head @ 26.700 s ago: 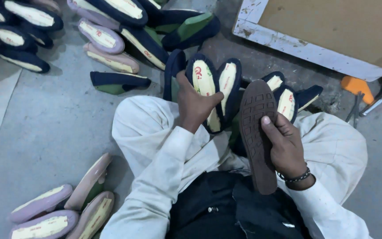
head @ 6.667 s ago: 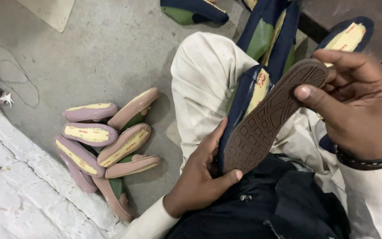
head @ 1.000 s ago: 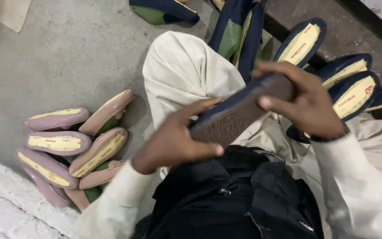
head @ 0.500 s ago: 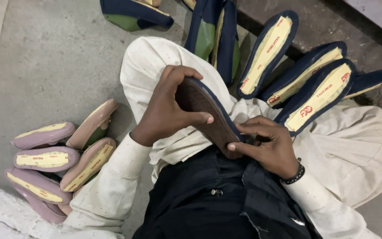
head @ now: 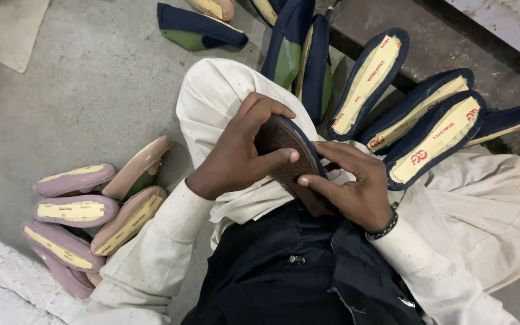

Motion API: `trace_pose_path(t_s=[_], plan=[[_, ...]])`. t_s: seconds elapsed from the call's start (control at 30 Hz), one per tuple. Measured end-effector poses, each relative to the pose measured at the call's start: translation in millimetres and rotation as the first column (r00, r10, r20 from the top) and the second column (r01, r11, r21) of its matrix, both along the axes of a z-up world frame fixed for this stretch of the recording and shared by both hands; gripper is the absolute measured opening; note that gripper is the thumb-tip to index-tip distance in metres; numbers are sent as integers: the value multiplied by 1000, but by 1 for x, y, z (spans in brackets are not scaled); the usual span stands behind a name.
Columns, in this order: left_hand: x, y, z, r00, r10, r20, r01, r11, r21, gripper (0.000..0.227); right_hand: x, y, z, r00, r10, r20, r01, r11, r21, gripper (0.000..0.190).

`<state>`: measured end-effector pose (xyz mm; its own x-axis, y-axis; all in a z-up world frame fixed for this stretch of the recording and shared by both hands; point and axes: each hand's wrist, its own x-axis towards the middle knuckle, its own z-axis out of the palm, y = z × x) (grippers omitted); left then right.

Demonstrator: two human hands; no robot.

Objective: The person is manually attaching rubber soles to shoe uppers by taking heated soles from a box and pressing them onto the uppers.

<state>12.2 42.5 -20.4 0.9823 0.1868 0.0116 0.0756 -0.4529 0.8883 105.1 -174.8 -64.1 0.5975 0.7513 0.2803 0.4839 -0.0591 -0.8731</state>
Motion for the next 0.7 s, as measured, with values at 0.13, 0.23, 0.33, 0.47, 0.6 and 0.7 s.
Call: trace_pose_path(t_s=[0.13, 0.23, 0.33, 0.47, 0.6, 0.7], plan=[[0, -5, 1, 998, 4, 69, -2, 1000, -30, 35, 6, 8, 9, 989, -58, -136, 54, 998, -32, 40], [-3, -10, 6, 997, -13, 73, 17, 999, -52, 29, 9, 10, 19, 974, -63, -219, 55, 998, -42, 30], [-1, -11, 13, 993, -75, 92, 80, 995, -53, 28, 14, 14, 31, 964, -60, -258, 54, 998, -32, 26], [1, -15, 23, 982, -146, 117, 156, 984, -89, 25, 17, 17, 38, 951, -40, -306, 50, 998, 24, 47], [4, -28, 23, 985, -120, 125, 133, 987, -95, 20, 18, 17, 39, 953, -41, -301, 54, 998, 36, 38], [10, -39, 18, 987, -29, 159, 28, 1000, 11, 15, 18, 18, 37, 963, -12, -269, 37, 996, 86, 28]])
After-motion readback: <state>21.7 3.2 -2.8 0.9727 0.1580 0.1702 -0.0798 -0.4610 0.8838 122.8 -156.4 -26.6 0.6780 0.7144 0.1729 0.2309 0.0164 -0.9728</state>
